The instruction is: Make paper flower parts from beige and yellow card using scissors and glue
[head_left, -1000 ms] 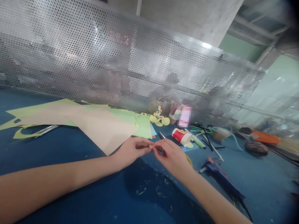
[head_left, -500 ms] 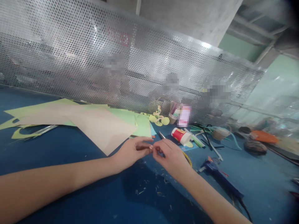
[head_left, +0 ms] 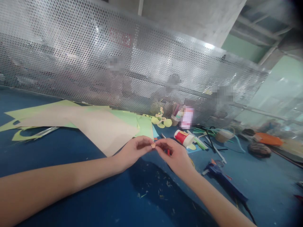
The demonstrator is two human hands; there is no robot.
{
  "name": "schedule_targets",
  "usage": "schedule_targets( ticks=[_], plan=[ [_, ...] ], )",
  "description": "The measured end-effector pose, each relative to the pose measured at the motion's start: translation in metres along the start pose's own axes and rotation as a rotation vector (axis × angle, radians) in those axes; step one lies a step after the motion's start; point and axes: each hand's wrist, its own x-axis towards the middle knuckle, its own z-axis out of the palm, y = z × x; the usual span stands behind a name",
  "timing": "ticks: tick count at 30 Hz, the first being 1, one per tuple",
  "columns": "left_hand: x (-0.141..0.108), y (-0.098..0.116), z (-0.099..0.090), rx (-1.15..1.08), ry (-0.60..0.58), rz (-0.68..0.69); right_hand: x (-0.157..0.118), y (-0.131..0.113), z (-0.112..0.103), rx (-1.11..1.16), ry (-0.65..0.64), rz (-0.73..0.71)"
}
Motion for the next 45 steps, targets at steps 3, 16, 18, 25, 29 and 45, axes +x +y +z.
schedule_targets(
  ticks=[3, 16, 18, 25, 29, 45],
  plan=[
    [0.0003, 0.0003, 0.0002, -0.016, -0.010, -0.001, -0.0008, -0.0006, 0.0003, 0.040, -0.002, 0.015],
    [-0.0010, -0.0005, -0.0006, -0.104, -0.020, -0.082, 0.0044, 0.0054, 0.0004, 0.191, -0.070, 0.095],
    [-0.0010, -0.0015, -0.0007, -0.113, -0.013, -0.092, 0.0040, 0.0040, 0.0002, 0.202, -0.068, 0.103],
    [-0.0016, -0.0006, -0.0011, -0.174, -0.018, -0.101, 0.0051, -0.0002, -0.0012, 0.296, -0.068, 0.178],
    [-0.0018, -0.0007, -0.0014, -0.194, -0.015, -0.108, 0.0057, 0.0017, -0.0009, 0.349, -0.047, 0.201],
    [-0.0014, 0.0044, 0.0008, -0.312, -0.047, -0.221, 0.0069, 0.0087, 0.0004, 0.542, -0.024, 0.339]
  ],
)
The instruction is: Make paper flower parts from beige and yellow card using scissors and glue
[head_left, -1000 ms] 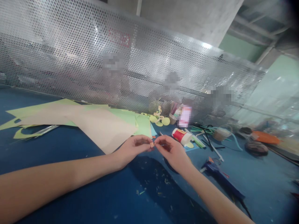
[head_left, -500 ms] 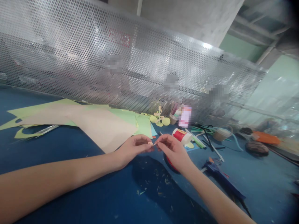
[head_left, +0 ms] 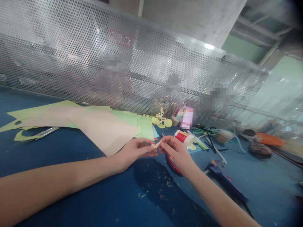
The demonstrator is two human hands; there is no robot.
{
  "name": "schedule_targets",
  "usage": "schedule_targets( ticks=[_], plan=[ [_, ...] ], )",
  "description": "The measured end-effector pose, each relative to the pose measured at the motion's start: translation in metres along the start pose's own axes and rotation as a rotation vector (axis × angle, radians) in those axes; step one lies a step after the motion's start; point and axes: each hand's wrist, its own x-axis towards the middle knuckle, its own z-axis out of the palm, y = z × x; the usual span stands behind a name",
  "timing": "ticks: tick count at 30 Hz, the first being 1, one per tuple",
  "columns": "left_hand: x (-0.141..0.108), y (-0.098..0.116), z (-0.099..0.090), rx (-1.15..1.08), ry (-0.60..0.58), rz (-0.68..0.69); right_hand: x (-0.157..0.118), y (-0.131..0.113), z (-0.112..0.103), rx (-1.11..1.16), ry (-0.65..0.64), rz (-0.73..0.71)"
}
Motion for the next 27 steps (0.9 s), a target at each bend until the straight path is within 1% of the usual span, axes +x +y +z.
schedule_targets(
  ticks=[7, 9, 11, 14, 16, 18, 21, 27],
  plan=[
    [-0.0007, -0.0005, 0.0001, 0.049, 0.004, 0.002, 0.0004, -0.0018, 0.0007, 0.103, 0.042, 0.089],
    [-0.0006, -0.0015, -0.0003, 0.059, 0.002, 0.003, -0.0002, -0.0020, 0.0005, 0.164, 0.012, 0.112],
    [-0.0004, -0.0024, -0.0007, 0.060, -0.005, 0.013, -0.0010, -0.0020, -0.0004, 0.189, -0.053, 0.127],
    [-0.0002, -0.0030, -0.0008, 0.050, -0.006, 0.030, -0.0016, -0.0020, -0.0020, 0.067, -0.148, 0.083],
    [-0.0001, -0.0027, -0.0008, 0.043, -0.003, 0.032, -0.0016, -0.0022, -0.0027, -0.036, -0.153, 0.019],
    [-0.0001, -0.0019, -0.0006, 0.031, -0.013, 0.023, -0.0012, -0.0027, -0.0027, -0.087, -0.128, -0.018],
    [0.0001, -0.0006, -0.0005, 0.007, -0.026, 0.010, -0.0006, -0.0032, -0.0020, -0.098, -0.108, -0.013],
    [0.0004, -0.0021, -0.0008, 0.024, -0.020, 0.025, 0.0001, -0.0010, -0.0024, -0.073, -0.112, -0.018]
  ],
)
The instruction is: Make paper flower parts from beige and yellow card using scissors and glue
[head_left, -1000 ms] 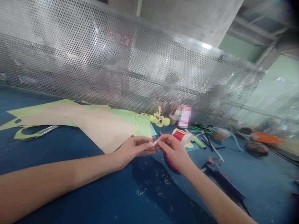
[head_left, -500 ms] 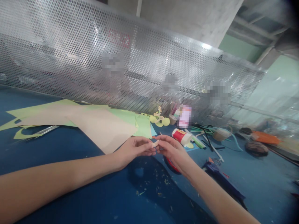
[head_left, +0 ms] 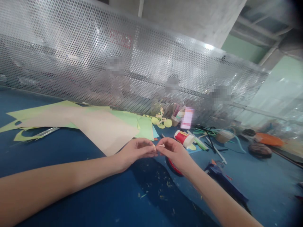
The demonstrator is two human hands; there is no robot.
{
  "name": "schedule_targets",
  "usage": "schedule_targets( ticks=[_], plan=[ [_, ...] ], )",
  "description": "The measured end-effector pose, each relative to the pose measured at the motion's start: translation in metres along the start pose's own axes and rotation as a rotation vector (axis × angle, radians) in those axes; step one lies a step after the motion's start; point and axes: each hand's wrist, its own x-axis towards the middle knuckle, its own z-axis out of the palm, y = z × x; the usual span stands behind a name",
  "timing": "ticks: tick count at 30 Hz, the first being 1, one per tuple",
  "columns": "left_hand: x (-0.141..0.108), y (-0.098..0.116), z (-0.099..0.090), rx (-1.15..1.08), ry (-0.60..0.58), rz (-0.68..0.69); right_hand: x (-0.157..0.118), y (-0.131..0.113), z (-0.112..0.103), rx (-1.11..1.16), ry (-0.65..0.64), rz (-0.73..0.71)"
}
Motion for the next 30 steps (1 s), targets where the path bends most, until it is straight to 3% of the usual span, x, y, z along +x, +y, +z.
schedule_targets(
  ticks=[14, 22, 30],
  plan=[
    [0.000, -0.002, -0.001, 0.178, -0.022, 0.080, -0.001, 0.001, 0.001, 0.038, -0.030, 0.020],
    [-0.001, -0.001, 0.000, 0.162, -0.029, 0.076, -0.001, -0.001, 0.003, 0.119, 0.003, 0.072],
    [0.001, 0.001, -0.003, 0.028, 0.011, -0.017, -0.006, -0.011, 0.005, -0.340, 0.064, -0.149]
  ],
)
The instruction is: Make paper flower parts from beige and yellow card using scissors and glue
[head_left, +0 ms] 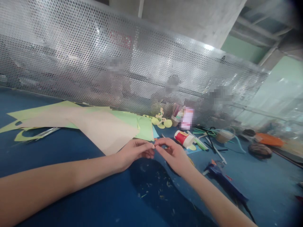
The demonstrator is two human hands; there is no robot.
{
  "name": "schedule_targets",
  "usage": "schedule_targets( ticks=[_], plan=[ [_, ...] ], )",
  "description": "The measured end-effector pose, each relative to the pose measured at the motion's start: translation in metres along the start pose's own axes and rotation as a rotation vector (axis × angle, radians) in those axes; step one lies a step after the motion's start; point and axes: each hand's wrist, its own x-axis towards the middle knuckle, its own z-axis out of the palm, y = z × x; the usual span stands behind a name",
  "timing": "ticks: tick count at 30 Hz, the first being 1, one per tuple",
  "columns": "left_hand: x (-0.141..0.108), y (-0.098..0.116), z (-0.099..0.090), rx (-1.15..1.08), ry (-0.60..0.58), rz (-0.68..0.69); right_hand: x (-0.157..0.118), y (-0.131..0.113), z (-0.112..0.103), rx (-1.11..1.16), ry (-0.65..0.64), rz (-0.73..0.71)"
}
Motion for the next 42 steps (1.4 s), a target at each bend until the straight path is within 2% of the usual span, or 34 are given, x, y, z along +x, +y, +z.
schedule_targets(
  ticks=[3, 10, 14, 17, 23, 33, 36, 42],
  plan=[
    [0.0003, -0.0009, 0.0002, -0.005, 0.011, -0.004, -0.0009, -0.0011, -0.0012, -0.020, -0.025, -0.010],
    [-0.0006, 0.0017, 0.0017, 0.011, 0.022, -0.043, 0.0010, -0.0011, 0.0002, 0.066, -0.037, 0.089],
    [0.0000, 0.0024, 0.0016, 0.047, 0.061, 0.048, 0.0023, 0.0010, -0.0007, 0.121, -0.012, 0.176],
    [0.0005, 0.0014, 0.0014, 0.091, 0.089, 0.129, 0.0029, 0.0034, -0.0004, 0.175, -0.042, 0.226],
    [0.0008, -0.0019, -0.0008, 0.184, 0.111, 0.126, 0.0026, 0.0036, -0.0008, 0.245, -0.092, 0.271],
    [0.0010, -0.0007, 0.0001, 0.207, 0.108, 0.116, 0.0034, 0.0045, 0.0018, 0.323, -0.115, 0.272],
    [0.0009, 0.0003, 0.0011, 0.202, 0.113, 0.114, 0.0026, 0.0021, 0.0011, 0.287, -0.078, 0.233],
    [0.0014, -0.0010, -0.0007, 0.164, 0.142, 0.092, 0.0022, 0.0061, -0.0001, 0.249, -0.084, 0.128]
  ],
)
